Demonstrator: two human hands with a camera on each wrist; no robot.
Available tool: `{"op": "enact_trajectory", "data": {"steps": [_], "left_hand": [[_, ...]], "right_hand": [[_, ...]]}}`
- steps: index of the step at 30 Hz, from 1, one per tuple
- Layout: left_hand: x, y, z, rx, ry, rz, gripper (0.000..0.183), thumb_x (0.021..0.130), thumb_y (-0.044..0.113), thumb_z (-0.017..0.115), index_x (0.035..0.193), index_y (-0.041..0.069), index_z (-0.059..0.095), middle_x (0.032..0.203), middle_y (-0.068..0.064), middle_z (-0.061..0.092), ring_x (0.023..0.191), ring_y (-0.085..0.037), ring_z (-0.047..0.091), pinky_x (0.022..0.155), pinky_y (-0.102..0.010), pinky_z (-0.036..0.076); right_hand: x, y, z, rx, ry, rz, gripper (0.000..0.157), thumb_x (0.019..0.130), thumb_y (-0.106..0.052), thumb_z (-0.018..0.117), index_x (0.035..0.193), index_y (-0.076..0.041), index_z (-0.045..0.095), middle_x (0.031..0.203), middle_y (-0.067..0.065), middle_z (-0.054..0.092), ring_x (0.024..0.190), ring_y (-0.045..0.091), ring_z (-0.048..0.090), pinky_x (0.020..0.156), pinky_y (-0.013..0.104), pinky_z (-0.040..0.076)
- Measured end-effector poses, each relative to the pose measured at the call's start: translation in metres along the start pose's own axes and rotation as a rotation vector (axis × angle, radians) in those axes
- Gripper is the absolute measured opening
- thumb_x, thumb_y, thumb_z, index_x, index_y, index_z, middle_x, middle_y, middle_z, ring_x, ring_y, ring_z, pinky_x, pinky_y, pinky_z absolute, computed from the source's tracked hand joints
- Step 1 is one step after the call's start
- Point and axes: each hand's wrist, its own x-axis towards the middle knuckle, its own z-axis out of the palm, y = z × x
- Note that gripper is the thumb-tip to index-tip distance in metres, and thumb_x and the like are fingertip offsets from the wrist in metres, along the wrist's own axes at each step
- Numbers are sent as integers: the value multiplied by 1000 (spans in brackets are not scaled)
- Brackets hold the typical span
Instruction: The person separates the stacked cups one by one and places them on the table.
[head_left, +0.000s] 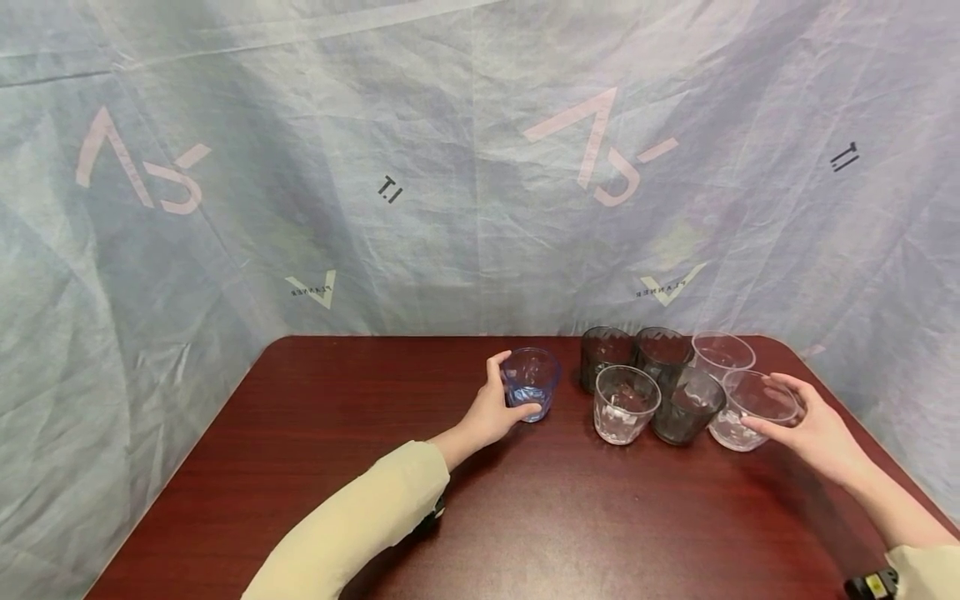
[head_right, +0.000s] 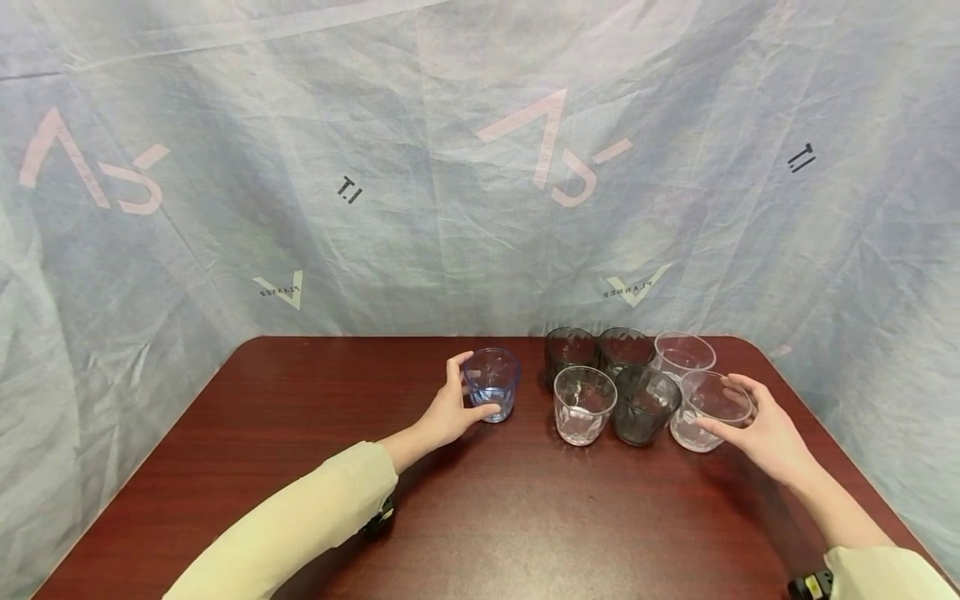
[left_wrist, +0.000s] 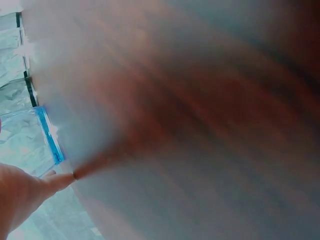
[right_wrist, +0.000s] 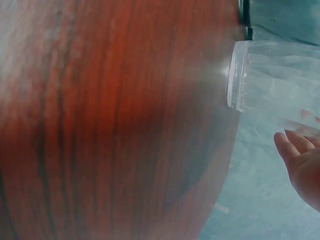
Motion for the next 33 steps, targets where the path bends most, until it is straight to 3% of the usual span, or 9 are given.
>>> {"op": "enact_trajectory", "data": {"steps": [5,10,19,25,33], "left_hand": [[0,0,1,8,20,9,91,81,13,81,146,15,16,132,-23,50,120,-33,53,97,-46,42],[-3,1,1,15,28,11,90,82,15,81,145,16,17,132,-22,50,119,-32,54,97,-46,42],[-17,21,-1,-33,-63,45,92,81,17,81,146,20,17,132,-15,51,115,-33,57,93,-45,46],[-31,35,9,-104,-98,122,91,79,15,83,145,15,19,128,-14,55,111,-30,59,94,-45,45],[-52,53,32,-159,-201,166,90,79,11,83,144,15,21,125,-14,58,108,-22,60,95,-32,44]], "right_hand": [[0,0,0,-1,-5,-12,82,82,-12,79,141,10,26,126,6,47,103,-24,37,71,6,36],[0,2,2,1,-2,-19,83,82,-11,80,140,10,26,127,7,46,103,-24,36,72,5,36],[1,-2,0,-25,-10,2,83,81,-14,80,141,10,27,126,34,44,100,-25,35,70,5,34],[3,-2,-1,-33,-5,-4,83,81,-14,80,140,10,27,125,34,45,99,-26,33,70,5,34],[2,1,0,-35,-5,-6,83,81,-14,81,140,10,27,123,30,47,99,-26,35,71,5,33]]}}
